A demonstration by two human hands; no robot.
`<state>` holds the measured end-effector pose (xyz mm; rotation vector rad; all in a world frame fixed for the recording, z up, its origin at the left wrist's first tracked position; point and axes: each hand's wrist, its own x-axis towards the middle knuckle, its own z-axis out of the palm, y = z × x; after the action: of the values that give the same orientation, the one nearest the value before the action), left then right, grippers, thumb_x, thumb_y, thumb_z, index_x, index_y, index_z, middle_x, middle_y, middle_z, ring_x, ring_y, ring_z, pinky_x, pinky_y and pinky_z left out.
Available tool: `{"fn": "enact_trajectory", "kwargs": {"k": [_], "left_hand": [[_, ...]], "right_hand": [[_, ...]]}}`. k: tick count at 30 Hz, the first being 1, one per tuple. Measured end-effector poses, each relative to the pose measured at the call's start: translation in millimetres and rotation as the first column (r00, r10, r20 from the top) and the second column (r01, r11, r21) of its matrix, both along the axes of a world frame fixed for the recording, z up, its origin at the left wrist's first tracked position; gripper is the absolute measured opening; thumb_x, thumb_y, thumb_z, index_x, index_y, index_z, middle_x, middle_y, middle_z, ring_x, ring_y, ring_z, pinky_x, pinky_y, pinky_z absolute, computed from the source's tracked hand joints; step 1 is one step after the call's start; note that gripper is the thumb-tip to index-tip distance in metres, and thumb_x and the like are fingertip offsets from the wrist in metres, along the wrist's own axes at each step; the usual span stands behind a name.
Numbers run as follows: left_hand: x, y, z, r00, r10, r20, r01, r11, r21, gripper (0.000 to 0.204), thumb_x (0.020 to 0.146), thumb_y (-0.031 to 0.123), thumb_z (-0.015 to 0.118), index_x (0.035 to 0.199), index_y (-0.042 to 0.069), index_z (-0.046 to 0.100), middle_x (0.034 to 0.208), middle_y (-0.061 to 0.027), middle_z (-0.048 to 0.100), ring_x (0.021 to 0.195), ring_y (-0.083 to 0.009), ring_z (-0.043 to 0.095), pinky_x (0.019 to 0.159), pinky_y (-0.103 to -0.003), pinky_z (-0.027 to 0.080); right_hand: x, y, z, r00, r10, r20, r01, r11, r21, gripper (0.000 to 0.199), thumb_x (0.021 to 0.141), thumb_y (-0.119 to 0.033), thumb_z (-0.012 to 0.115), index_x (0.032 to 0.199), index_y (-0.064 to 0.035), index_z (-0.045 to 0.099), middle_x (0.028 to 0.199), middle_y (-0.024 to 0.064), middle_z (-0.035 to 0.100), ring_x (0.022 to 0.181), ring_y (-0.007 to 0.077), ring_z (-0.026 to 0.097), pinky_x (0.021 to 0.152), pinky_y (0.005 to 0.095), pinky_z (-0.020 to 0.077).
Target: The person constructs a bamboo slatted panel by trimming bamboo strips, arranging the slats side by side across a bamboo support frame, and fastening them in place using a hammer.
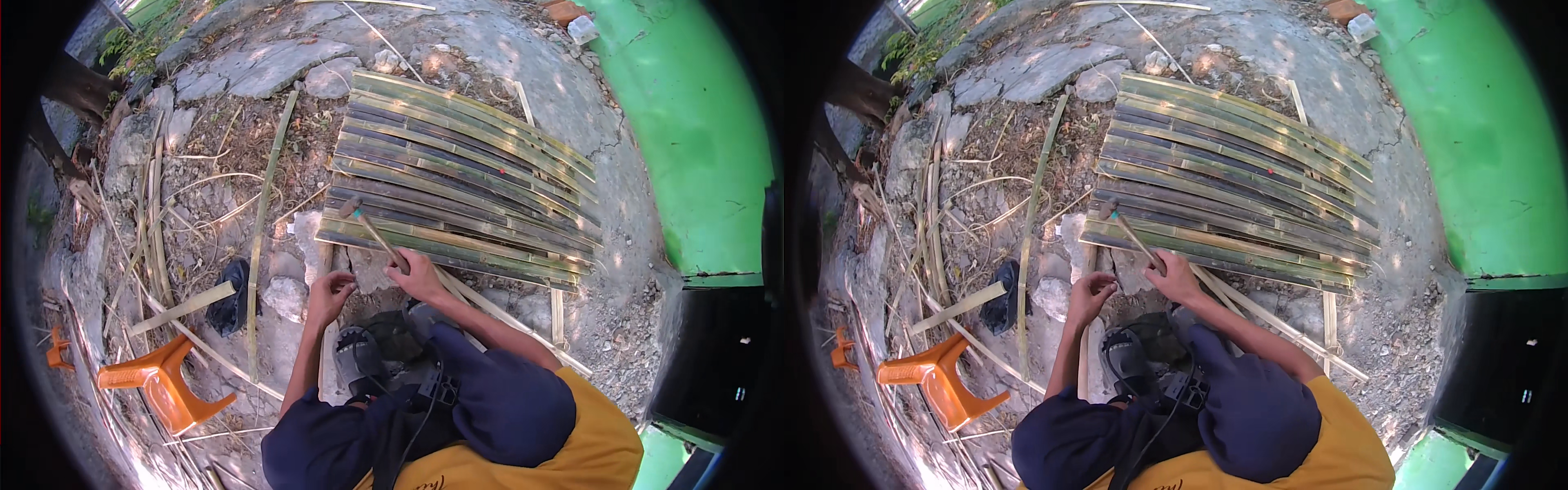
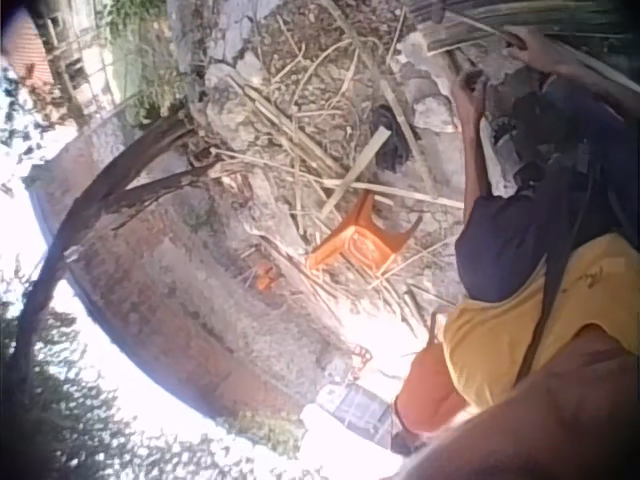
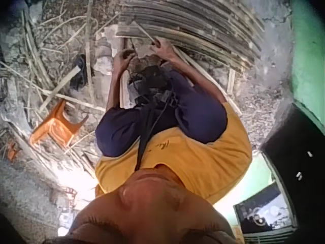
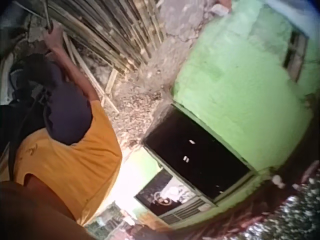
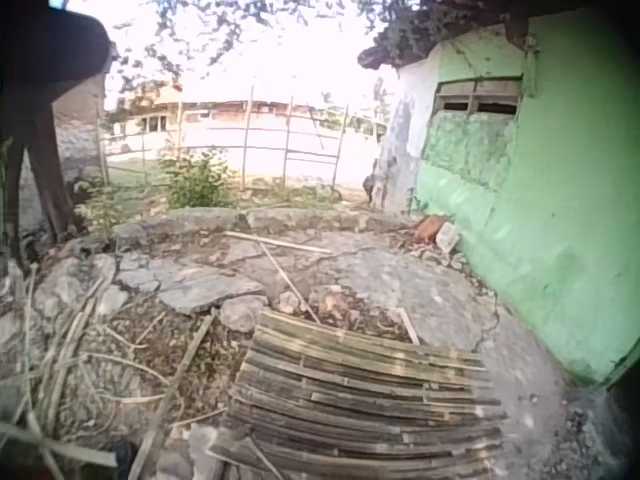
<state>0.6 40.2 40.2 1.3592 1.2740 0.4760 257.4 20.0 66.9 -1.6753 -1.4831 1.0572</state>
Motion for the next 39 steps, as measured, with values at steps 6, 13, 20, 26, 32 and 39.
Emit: {"fn": "enact_trajectory", "kwargs": {"k": [6,13,20,26,32,39], "left_hand": [[-26.3,-6.9,2.1,0.996,0.061,-0.071,-0.054,0.994,0.09,0.025,0.092,0.011,0.077,0.115,0.001,0.074,0.092,-0.0087,0.075,0.085,-0.0166,0.072,0.081,-0.032,0.059],[-50.5,-15.5,12.4,0.991,-0.057,-0.124,0.073,0.989,0.127,0.024,0.091,0.009,0.076,0.113,-0.001,0.072,0.089,-0.0086,0.073,0.078,-0.0152,0.07,0.07,-0.03,0.055],[-81.0,46.9,62.0,0.827,-0.423,-0.37,0.47,0.881,0.045,0.042,0.09,0.025,0.08,0.122,0.0,0.068,0.104,-0.0175,0.075,0.095,-0.0302,0.072,0.087,-0.042,0.058],[-74.2,113.0,99.6,0.631,-0.541,-0.556,0.586,0.802,-0.114,0.074,0.084,0.043,0.086,0.136,0.001,0.055,0.116,-0.0252,0.071,0.105,-0.0363,0.072,0.094,-0.045,0.057],[-32.4,149.8,55.6,0.522,-0.534,-0.665,0.521,0.817,-0.247,0.117,0.068,0.066,0.092,0.142,-0.012,0.046,0.128,-0.0322,0.065,0.116,-0.039,0.069,0.1,-0.045,0.056],[-22.0,115.5,-24.3,0.678,-0.276,-0.682,0.207,0.961,-0.183,0.119,0.065,0.062,0.095,0.141,-0.015,0.045,0.124,-0.0288,0.067,0.114,-0.0366,0.068,0.101,-0.043,0.055]], "right_hand": [[85.5,-53.5,17.2,0.974,-0.032,0.224,0.043,0.998,-0.048,0.027,0.094,-0.025,0.071,0.107,-0.0012,0.071,0.084,0.0175,0.07,0.073,0.0325,0.068,0.07,0.0418,0.0531],[149.2,-220.6,28.1,0.843,-0.13,0.521,0.214,0.971,-0.105,0.027,0.085,-0.018,0.08,0.106,-0.0049,0.07,0.095,0.0155,0.072,0.087,0.0366,0.072,0.077,0.0433,0.0555],[183.5,-366.0,26.2,0.653,-0.403,0.641,0.576,0.814,-0.075,0.03,0.083,-0.018,0.081,0.107,-0.0063,0.07,0.096,0.0139,0.071,0.087,0.036,0.071,0.078,0.0439,0.055],[187.3,-400.0,-24.2,0.43,-0.393,0.813,0.732,0.679,-0.06,0.04,0.08,-0.011,0.077,0.118,-0.0075,0.066,0.119,0.0133,0.059,0.118,0.035,0.058,0.099,0.0506,0.0442],[159.0,-266.8,-45.2,0.288,-0.844,-0.453,0.613,0.526,-0.59,0.041,0.107,-0.019,0.054,0.144,-0.0005,0.054,0.134,0.0219,0.065,0.119,0.0311,0.067,0.11,0.0411,0.0515],[170.9,-178.4,-93.6,-0.601,-0.382,-0.702,0.45,0.564,-0.692,0.068,0.113,-0.056,0.021,0.156,-0.0076,0.041,0.157,0.0284,0.044,0.151,0.0415,0.037,0.128,0.0559,0.0268]]}}
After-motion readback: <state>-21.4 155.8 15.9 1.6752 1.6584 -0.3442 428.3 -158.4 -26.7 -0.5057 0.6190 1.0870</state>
